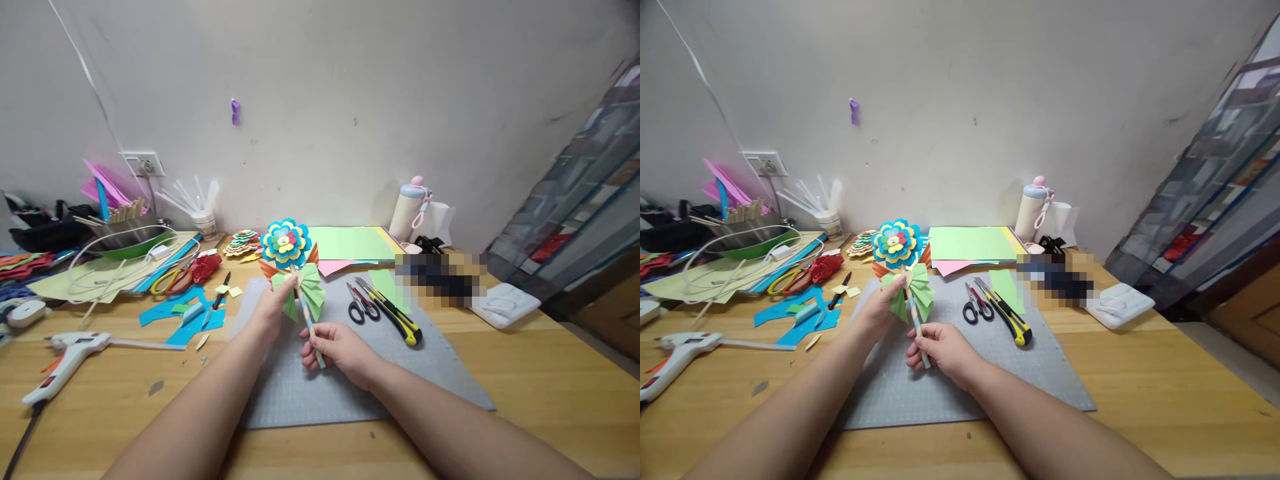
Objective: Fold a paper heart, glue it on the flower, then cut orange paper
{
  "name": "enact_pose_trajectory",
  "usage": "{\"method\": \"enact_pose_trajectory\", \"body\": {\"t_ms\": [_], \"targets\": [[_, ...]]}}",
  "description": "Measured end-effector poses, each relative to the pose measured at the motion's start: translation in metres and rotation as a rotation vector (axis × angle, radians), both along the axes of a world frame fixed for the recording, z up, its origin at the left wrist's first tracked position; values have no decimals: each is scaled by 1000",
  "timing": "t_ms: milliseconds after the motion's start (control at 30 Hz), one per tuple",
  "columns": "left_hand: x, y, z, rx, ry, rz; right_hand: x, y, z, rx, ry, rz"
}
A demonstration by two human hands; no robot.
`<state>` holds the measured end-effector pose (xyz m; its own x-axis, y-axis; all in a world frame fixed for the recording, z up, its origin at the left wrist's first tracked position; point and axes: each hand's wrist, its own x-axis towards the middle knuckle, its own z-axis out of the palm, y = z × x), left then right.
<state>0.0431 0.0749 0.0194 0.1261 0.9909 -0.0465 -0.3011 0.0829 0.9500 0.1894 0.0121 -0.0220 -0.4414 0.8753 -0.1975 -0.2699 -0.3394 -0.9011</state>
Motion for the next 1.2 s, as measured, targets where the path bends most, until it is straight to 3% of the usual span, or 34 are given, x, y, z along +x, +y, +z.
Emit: {"method": "enact_pose_trajectory", "body": {"t_ms": [500,800,967,1133,1200], "targets": [[-2,-2,5,16,-51,3,0,-2,-1,33,-81,41],[-1,-3,3,43,55,42,-2,-4,2,36,-87,28],[-17,6,9,102,247,138,-3,-2,3,74,-42,-122],[-63,27,22,193,502,453,5,8,2,105,-31,-378],[-79,30,20,213,635,452,8,12,0,90,-39,-450]]}}
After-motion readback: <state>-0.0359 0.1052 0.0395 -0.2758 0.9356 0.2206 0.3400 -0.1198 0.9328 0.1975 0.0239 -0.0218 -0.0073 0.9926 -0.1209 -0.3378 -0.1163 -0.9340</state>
